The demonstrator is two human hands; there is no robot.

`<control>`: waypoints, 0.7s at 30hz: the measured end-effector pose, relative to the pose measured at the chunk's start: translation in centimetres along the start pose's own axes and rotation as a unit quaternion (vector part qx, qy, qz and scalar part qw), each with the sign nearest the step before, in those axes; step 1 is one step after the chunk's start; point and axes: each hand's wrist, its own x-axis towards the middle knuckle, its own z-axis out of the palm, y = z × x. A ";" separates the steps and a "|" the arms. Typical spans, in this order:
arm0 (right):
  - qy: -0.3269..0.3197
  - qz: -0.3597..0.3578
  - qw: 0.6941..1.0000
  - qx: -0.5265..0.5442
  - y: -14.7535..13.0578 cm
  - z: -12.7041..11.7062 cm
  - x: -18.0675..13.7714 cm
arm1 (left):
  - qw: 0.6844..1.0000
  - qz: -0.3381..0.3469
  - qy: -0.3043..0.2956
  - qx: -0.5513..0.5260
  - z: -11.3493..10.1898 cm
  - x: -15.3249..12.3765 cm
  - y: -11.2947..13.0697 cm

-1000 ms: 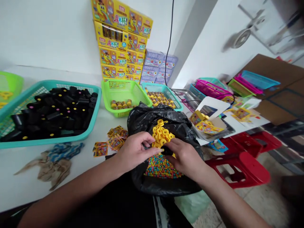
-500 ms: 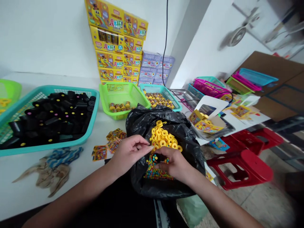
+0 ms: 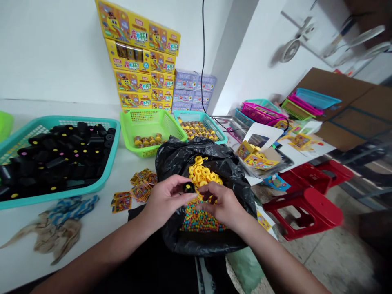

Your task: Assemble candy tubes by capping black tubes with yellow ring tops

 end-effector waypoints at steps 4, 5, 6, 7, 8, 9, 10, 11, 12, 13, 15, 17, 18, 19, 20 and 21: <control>-0.087 0.072 0.977 -0.183 0.2 0.5 1.6 | 0.998 0.036 0.057 0.016 -0.9 0.4 0.0; -0.096 0.075 0.973 -0.198 0.2 0.9 2.0 | 0.997 0.037 0.059 0.025 -0.9 0.3 -0.2; -0.100 0.075 0.972 -0.201 0.2 1.4 2.3 | 0.997 0.036 0.058 0.035 -1.0 0.3 -0.4; -0.101 0.072 0.972 -0.199 0.2 1.9 2.6 | 0.997 0.033 0.055 0.045 -1.0 0.2 -0.6; -0.103 0.069 0.972 -0.199 0.3 2.3 2.7 | 0.997 0.027 0.051 0.054 -1.0 0.0 -0.8; -0.104 0.066 0.973 -0.197 0.4 2.6 2.9 | 0.997 0.022 0.045 0.059 -1.0 0.0 -0.9; -0.102 0.064 0.974 -0.193 0.5 2.8 2.9 | 0.997 0.018 0.041 0.062 -1.0 -0.1 -1.1; -0.098 0.065 0.975 -0.187 0.7 2.8 3.0 | 0.997 0.017 0.039 0.062 -1.0 -0.2 -1.1; -0.092 0.069 0.977 -0.179 1.0 2.8 3.0 | 0.997 0.018 0.037 0.066 -1.0 -0.2 -1.2; -0.085 0.074 0.979 -0.170 1.3 2.6 3.0 | 0.997 0.021 0.034 0.072 -1.0 -0.2 -1.1; -0.069 0.078 0.983 -0.148 1.7 2.0 3.0 | 0.995 0.031 0.030 0.087 -1.0 -0.3 -1.0; -0.049 0.069 0.988 -0.126 2.0 1.2 3.0 | 0.994 0.038 0.031 0.100 -0.8 -0.2 -0.8; -0.036 0.062 0.991 -0.115 2.0 0.8 2.9 | 0.993 0.040 0.035 0.106 -0.7 -0.2 -0.8; -0.024 0.056 0.993 -0.106 1.9 0.4 2.8 | 0.992 0.040 0.041 0.114 -0.6 -0.1 -0.7; -0.006 0.050 0.994 -0.095 1.7 0.0 2.7 | 0.990 0.040 0.046 0.125 -0.5 0.0 -0.7; 0.020 0.042 0.995 -0.083 1.4 -0.3 2.6 | 0.989 0.040 0.048 0.136 -0.4 0.2 -0.6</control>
